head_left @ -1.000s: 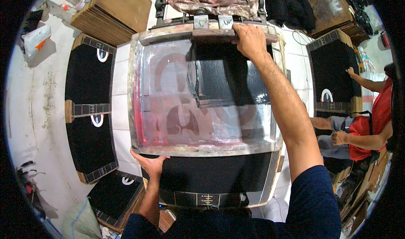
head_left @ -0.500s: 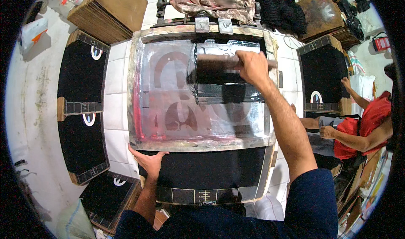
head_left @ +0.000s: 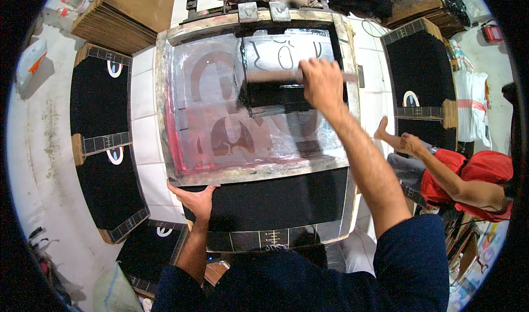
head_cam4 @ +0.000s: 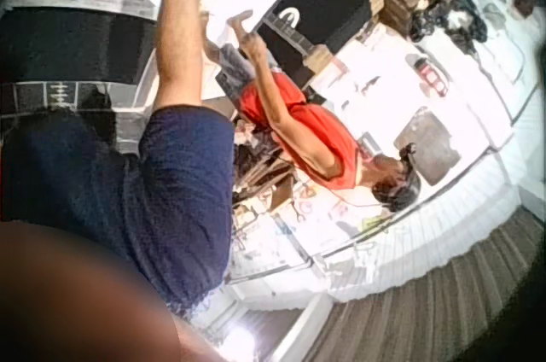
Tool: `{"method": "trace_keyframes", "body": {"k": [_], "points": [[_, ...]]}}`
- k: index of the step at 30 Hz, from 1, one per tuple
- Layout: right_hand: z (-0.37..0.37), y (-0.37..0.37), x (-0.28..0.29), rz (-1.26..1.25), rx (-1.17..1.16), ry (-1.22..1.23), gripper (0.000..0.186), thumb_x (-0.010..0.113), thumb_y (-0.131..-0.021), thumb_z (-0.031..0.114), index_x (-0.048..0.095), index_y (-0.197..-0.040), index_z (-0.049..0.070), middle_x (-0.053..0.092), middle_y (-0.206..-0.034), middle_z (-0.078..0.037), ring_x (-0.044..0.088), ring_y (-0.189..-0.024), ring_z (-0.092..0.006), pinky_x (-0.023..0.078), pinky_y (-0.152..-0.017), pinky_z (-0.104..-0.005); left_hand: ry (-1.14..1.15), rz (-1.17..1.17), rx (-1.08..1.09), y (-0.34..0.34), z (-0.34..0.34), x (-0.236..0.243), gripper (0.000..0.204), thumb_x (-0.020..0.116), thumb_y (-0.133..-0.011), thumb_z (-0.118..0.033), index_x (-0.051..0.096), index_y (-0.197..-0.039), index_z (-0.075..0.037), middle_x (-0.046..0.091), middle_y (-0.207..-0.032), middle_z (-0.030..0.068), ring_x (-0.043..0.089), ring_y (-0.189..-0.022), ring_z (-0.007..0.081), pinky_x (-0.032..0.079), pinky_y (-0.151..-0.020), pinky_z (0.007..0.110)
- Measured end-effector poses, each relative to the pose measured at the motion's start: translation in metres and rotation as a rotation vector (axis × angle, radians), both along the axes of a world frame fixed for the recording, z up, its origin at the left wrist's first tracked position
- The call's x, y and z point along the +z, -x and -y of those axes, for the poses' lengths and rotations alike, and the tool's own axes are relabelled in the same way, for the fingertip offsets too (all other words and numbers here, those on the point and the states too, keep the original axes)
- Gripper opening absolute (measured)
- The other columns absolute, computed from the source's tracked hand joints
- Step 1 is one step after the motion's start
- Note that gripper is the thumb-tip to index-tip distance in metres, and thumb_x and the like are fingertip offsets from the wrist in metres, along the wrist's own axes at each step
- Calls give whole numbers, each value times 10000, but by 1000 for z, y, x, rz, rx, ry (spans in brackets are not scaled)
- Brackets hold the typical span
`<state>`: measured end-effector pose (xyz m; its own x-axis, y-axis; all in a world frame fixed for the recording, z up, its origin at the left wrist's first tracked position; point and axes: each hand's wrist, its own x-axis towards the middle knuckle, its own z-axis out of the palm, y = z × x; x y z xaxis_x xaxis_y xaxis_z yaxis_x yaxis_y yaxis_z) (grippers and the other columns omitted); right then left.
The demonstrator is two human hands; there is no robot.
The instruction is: The person repeatedly aligns a screen printing frame over a black t-shirt and uses a squeegee to pull ink across the mesh, imprinting a logo. The person lifts the frame after each pass to reveal the printed design and repeats the process on multiple shirts.
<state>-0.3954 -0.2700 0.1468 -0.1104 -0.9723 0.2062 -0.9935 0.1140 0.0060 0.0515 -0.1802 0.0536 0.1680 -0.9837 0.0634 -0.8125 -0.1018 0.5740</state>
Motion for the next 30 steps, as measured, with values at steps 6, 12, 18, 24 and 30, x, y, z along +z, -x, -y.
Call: {"method": "trace_keyframes", "body": {"k": [6, 12, 18, 24, 30], "points": [[-56, -31, -6, 48, -9, 74, 305, 719, -767, 20, 630, -1036, 131, 592, -950, -42, 588, -945, -245, 418, -813, -403, -11, -45, 19, 0, 6, 0, 1475, 1030, -518, -322, 64, -1571, 42, 302, -1511, 343, 352, -1396, 501, 272, -1189, 560], [-49, -23, -2, 39, 33, 80, 296, 701, -778, 16, 633, -1039, 136, 625, -973, -42, 605, -988, -246, 425, -834, -415, -47, -309, 62, -1, 14, 14, 1252, 965, -588, -98, 174, -1551, 27, 377, -1483, 299, 404, -1378, 435, 293, -1195, 509], [-13, 2, 22, 124, 26, -4, 342, 744, -771, 52, 657, -1092, 132, 692, -994, -70, 648, -961, -312, 454, -832, -462, 44, -373, 98, 2, 12, 35, 1150, 965, -614, -53, 258, -1518, 25, 450, -1444, 228, 469, -1324, 329, 344, -1168, 419], [-18, 2, 40, 223, 37, -100, 458, 811, -721, 72, 666, -1153, 117, 716, -1062, -71, 649, -1023, -312, 454, -860, -462, 3, -637, 55, 4, 11, 40, 1188, 923, -647, 40, 158, -1552, -42, 441, -1387, 229, 506, -1274, 303, 437, -1098, 402], [-10, 12, 22, 190, 48, -158, 439, 832, -713, 57, 667, -1118, 101, 720, -1062, -86, 657, -1042, -319, 452, -868, -455, -24, -637, 55, 8, 13, 44, 1174, 898, -642, 93, 163, -1546, -44, 431, -1405, 225, 510, -1274, 297, 457, -1114, 414]]}}
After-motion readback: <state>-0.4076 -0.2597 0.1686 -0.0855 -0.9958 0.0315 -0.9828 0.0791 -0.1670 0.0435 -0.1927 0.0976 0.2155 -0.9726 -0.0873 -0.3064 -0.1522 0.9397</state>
